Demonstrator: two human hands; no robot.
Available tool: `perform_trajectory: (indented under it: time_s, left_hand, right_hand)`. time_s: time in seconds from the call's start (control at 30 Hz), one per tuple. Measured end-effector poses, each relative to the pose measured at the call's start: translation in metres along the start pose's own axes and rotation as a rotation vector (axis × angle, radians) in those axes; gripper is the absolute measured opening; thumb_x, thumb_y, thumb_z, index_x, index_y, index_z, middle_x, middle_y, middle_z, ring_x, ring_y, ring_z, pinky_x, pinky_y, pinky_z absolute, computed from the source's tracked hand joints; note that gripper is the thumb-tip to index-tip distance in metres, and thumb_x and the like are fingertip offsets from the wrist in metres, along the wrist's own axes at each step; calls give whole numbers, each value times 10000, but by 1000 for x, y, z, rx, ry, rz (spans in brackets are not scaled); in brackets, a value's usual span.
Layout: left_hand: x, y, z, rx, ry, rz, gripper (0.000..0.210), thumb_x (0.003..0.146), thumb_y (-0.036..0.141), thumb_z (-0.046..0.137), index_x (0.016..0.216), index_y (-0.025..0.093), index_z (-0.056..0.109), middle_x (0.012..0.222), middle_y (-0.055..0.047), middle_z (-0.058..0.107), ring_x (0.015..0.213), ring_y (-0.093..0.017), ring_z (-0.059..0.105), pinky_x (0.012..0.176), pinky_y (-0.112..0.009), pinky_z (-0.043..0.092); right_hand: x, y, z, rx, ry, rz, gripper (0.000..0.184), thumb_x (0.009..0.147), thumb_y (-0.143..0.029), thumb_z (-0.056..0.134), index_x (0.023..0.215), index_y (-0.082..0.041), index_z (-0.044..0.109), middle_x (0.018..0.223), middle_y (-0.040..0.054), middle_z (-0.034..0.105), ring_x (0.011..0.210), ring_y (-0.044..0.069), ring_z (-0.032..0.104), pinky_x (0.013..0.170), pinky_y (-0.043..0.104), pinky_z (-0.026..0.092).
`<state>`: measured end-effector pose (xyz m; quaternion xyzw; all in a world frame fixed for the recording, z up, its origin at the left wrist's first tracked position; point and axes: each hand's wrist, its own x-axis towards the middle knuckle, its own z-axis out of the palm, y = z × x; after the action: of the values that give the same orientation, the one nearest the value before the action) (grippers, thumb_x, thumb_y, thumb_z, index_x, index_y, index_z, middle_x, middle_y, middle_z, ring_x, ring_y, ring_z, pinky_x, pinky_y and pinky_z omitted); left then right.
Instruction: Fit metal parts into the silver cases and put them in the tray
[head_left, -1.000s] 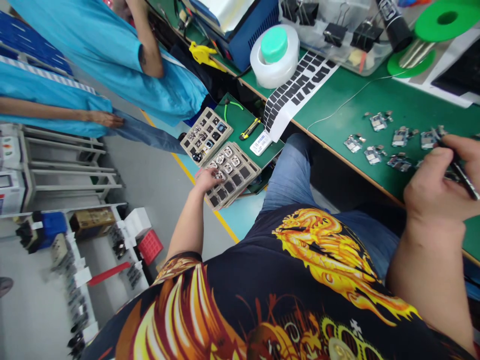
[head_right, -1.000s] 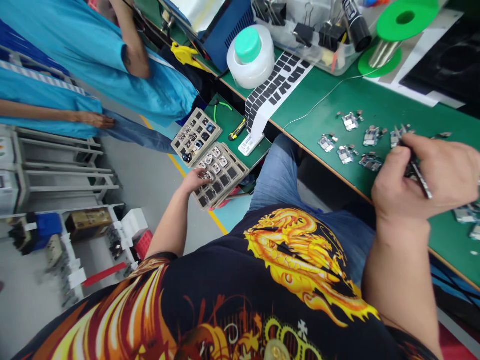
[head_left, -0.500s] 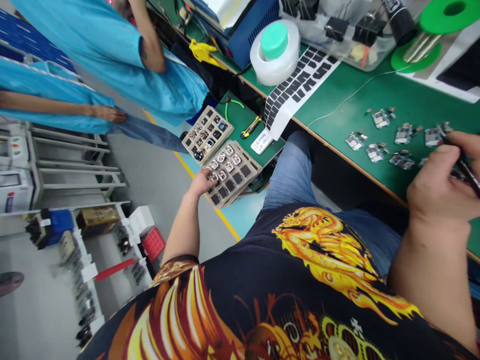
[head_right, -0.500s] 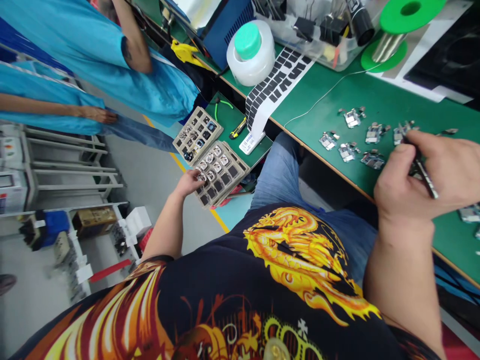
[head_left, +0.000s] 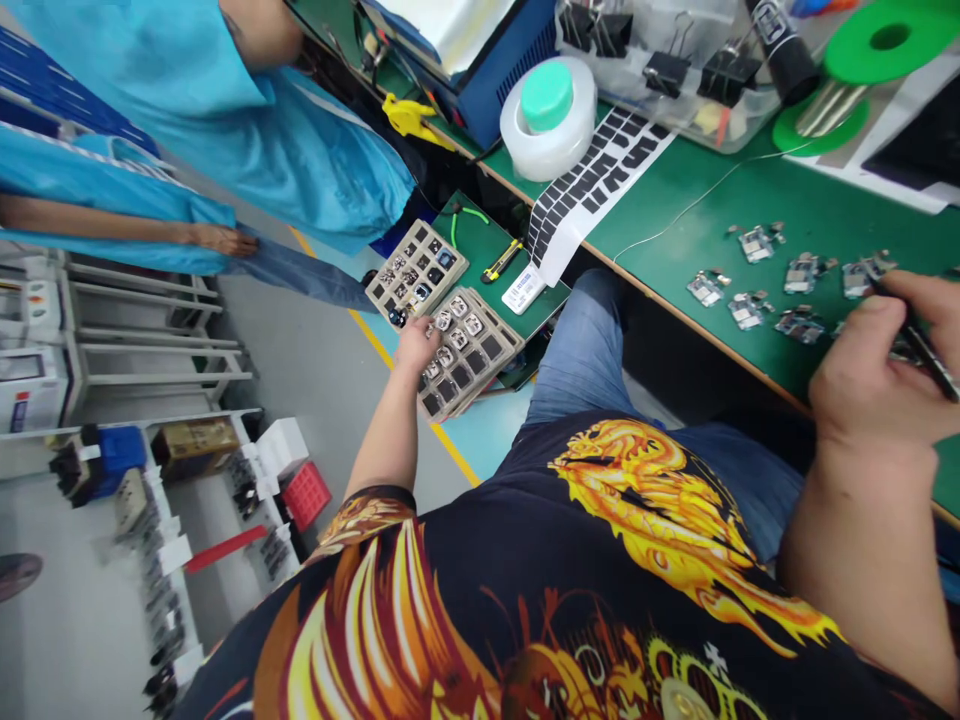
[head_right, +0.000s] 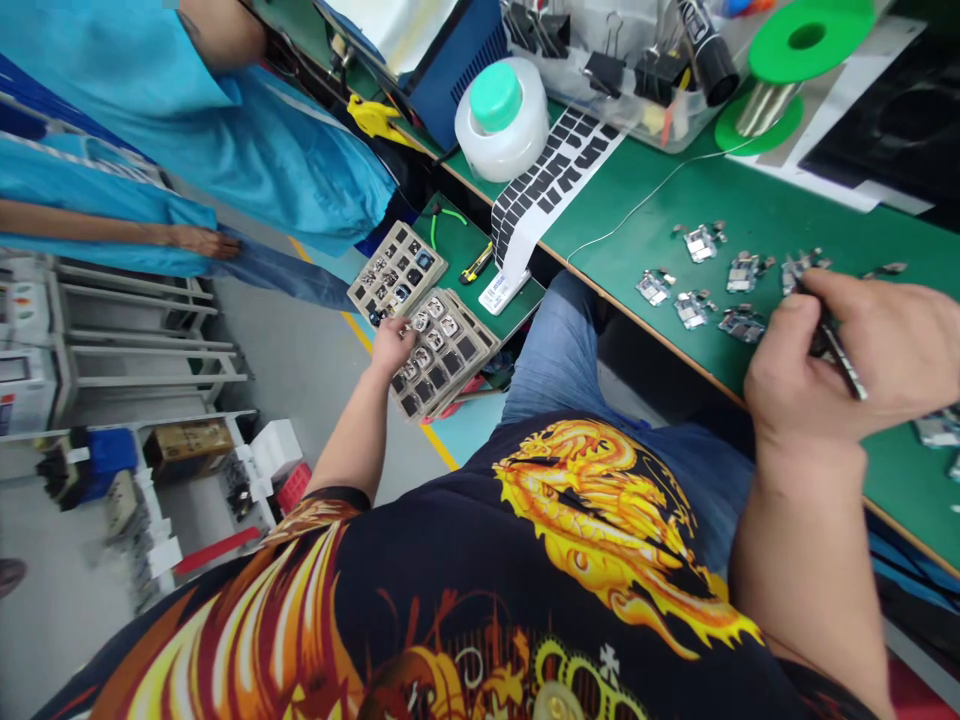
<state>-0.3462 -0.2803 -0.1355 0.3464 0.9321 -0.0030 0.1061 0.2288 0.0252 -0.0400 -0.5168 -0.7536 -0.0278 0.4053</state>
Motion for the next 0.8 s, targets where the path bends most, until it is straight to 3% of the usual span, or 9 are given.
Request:
perform_trajectory:
  time_s: [0.13,0.27,0.53,0.67,0.8]
  left_hand:
    - [21,15,6,16,16,-74,446,1015,444,540,1214,130,785,1306,-232,715,1159,-357,714,1057,-440,550]
    - [32,18,2,30,-33,-117,362,982,407,563,1017,147,812,1031,-195,789,1009,-340,739,921,-395,559]
    - [41,24,-4,50,-92,-202,283,904,403,642,846,166,786,854,-164,778,885,-314,726,799,-359,533]
    - [35,33,-17,41,-62,-211,310,927,397,606,864,147,778,805,-159,749,850,-311,710,767,-364,509]
    - [1,61,-27,16,69,-153,515,1077,390,338,991,112,763,930,-192,757,918,-314,700,809,-402,505]
  right_hand:
    - [-1,6,6,16,95,-108,444,1071,-486,576,1051,-146,861,900,154,841,974,295,849,904,459,616]
    - [0,5,8,34,179,-185,491,1065,-508,548,1008,-133,861,840,143,825,917,280,853,860,419,632]
    - [4,-4,4,95,240,-226,462,1049,-484,557,998,-140,862,820,129,826,885,281,859,839,401,650]
    - [2,-1,6,38,197,-182,564,1080,-564,503,1009,-133,860,824,146,818,898,283,852,854,425,639]
    - [-3,5,4,22,113,-62,621,1098,-615,457,1055,-140,855,903,188,823,982,303,838,919,486,602]
